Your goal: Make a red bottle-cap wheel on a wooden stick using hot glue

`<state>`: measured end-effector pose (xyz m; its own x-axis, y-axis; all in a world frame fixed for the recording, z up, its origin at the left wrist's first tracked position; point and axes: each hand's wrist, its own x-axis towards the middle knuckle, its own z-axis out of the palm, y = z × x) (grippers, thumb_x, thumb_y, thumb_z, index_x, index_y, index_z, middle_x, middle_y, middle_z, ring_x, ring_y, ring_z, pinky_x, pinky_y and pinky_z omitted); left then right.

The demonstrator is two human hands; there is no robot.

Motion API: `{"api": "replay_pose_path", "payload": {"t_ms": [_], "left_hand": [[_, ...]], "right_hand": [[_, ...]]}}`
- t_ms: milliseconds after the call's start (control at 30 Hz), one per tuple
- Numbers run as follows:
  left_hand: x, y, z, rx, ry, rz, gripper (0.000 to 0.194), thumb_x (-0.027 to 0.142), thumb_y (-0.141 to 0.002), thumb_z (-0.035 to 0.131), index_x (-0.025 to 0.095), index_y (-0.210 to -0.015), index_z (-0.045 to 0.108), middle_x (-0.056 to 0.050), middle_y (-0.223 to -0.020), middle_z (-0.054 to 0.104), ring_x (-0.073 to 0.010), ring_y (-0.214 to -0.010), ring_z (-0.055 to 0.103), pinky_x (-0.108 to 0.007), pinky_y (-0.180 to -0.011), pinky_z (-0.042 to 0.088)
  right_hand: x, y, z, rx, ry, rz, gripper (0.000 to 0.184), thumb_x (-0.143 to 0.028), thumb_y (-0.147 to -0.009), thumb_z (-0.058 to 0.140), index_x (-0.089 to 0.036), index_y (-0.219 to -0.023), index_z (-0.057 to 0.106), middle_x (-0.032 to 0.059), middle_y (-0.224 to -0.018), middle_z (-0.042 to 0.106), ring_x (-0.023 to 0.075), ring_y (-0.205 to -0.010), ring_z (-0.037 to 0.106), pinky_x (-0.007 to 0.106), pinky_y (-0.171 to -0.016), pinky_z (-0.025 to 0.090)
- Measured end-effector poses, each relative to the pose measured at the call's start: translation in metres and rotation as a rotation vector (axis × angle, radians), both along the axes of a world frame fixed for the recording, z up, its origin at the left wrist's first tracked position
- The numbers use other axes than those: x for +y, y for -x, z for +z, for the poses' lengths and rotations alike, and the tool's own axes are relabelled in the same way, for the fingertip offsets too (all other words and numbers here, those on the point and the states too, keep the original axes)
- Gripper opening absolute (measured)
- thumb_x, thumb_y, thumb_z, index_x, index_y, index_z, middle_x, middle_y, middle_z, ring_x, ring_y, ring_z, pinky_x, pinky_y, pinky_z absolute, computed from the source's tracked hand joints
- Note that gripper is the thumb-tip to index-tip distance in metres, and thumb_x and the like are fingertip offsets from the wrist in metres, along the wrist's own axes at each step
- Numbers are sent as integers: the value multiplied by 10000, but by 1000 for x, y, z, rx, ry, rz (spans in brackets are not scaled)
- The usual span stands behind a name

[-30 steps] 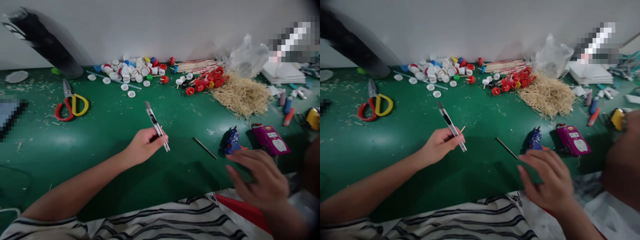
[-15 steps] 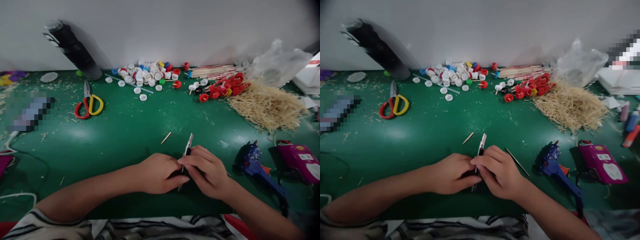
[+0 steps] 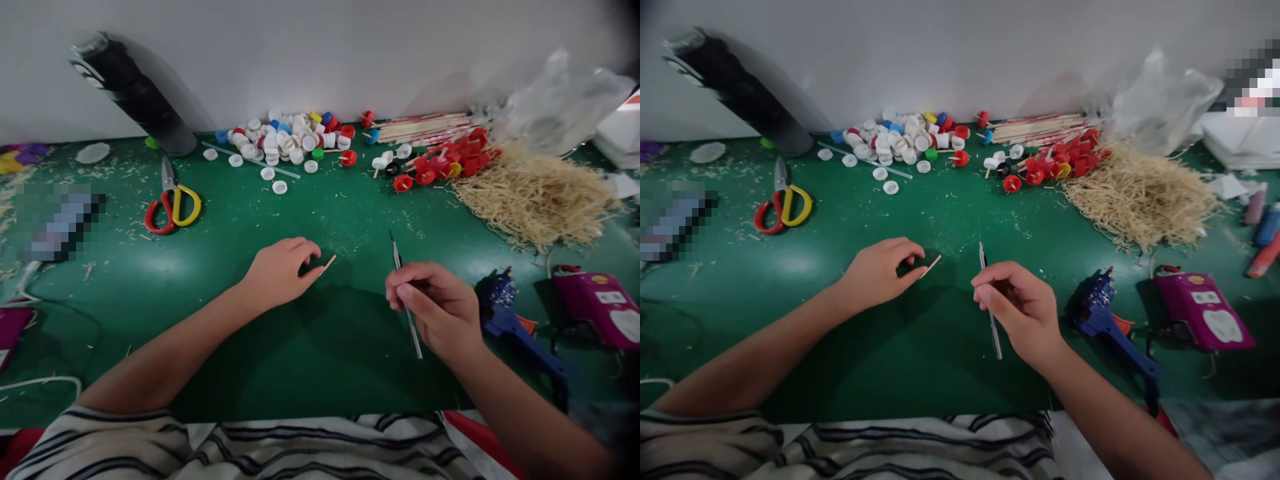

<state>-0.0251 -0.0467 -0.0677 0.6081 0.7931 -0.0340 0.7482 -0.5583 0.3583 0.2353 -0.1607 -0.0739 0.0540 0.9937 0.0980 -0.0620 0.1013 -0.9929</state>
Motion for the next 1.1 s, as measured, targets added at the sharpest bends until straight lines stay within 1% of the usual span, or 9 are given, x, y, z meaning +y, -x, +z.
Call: {"api": "replay_pose_path", "payload": {"t_ms": [167, 267, 433, 633, 733, 800, 900, 967, 1100], "left_hand": [[-7, 1, -3, -35, -76, -95, 250, 346, -1022, 558, 237, -1065, 778, -35, -1061, 767, -194, -950, 722, -310, -718, 519], [-14, -3, -2, -32, -141, -129, 260, 382, -1018, 591, 212, -1090, 774, -50, -1055, 772, -205, -939, 728, -317, -725, 533], [-13, -5, 1, 76, -146, -135, 244, 287, -1043, 538, 206, -1031, 768, -36, -1045, 782, -217, -953, 736, -325, -721, 519], [-6, -1, 13, 174, -77, -57, 249, 273, -1033, 521, 212, -1019, 762, -38, -1037, 774, -222, -960, 727, -331, -704, 497], [-8, -3, 16, 214, -58, -73, 249, 256, -1021, 507, 198, -1009, 749, -47, -1023, 764, -218, -952, 720, -330, -707, 490], [-10, -5, 18, 242, -51, -106, 262, 251, -1022, 487, 191, -1010, 742, -50, -1027, 761, -216, -937, 717, -337, -720, 491], [-8, -4, 27, 357, -58, -146, 306, 250, -1031, 443, 183, -1021, 741, -65, -1037, 765, -237, -931, 720, -366, -754, 501], [-2, 1, 37, 487, -66, -129, 311, 232, -1016, 438, 172, -1008, 743, -87, -1032, 769, -266, -937, 727, -386, -755, 502], [12, 20, 58, 681, 17, -56, 291, 232, -966, 468, 183, -944, 754, -115, -1036, 781, -299, -900, 734, -370, -638, 451]], "right_hand": [[1, 1, 9, -110, 19, 20, 66, -311, -956, 753, -256, -966, 786, 13, -808, 722, 118, -673, 647, 226, -575, 510], [3, 3, 14, -210, -2, 45, 76, -299, -950, 737, -239, -943, 782, 6, -787, 721, 110, -647, 637, 219, -566, 497], [6, 5, 15, -480, -27, 172, 112, -263, -983, 662, -227, -961, 766, -1, -819, 740, 104, -655, 642, 219, -591, 488], [6, 8, 2, -828, -248, 312, 147, -190, -1020, 582, -216, -1049, 725, 15, -937, 771, 133, -809, 703, 254, -699, 483], [6, 9, -3, -1036, -403, 334, 179, -204, -1052, 541, -203, -1047, 721, 26, -884, 757, 166, -787, 688, 299, -686, 443], [5, 10, -4, -1095, -454, 374, 198, -212, -1067, 523, -195, -1051, 720, 25, -853, 735, 172, -765, 669, 313, -677, 427], [5, 11, -4, -1105, -457, 434, 209, -205, -1076, 509, -184, -1060, 716, 26, -856, 722, 168, -780, 665, 313, -697, 437], [4, 12, -3, -1100, -450, 458, 213, -202, -1079, 504, -181, -1065, 716, 26, -856, 721, 163, -775, 662, 308, -704, 441], [0, 17, 4, -1085, -483, 510, 244, -202, -1089, 475, -184, -1081, 719, 25, -838, 715, 156, -736, 638, 310, -677, 428]]}}
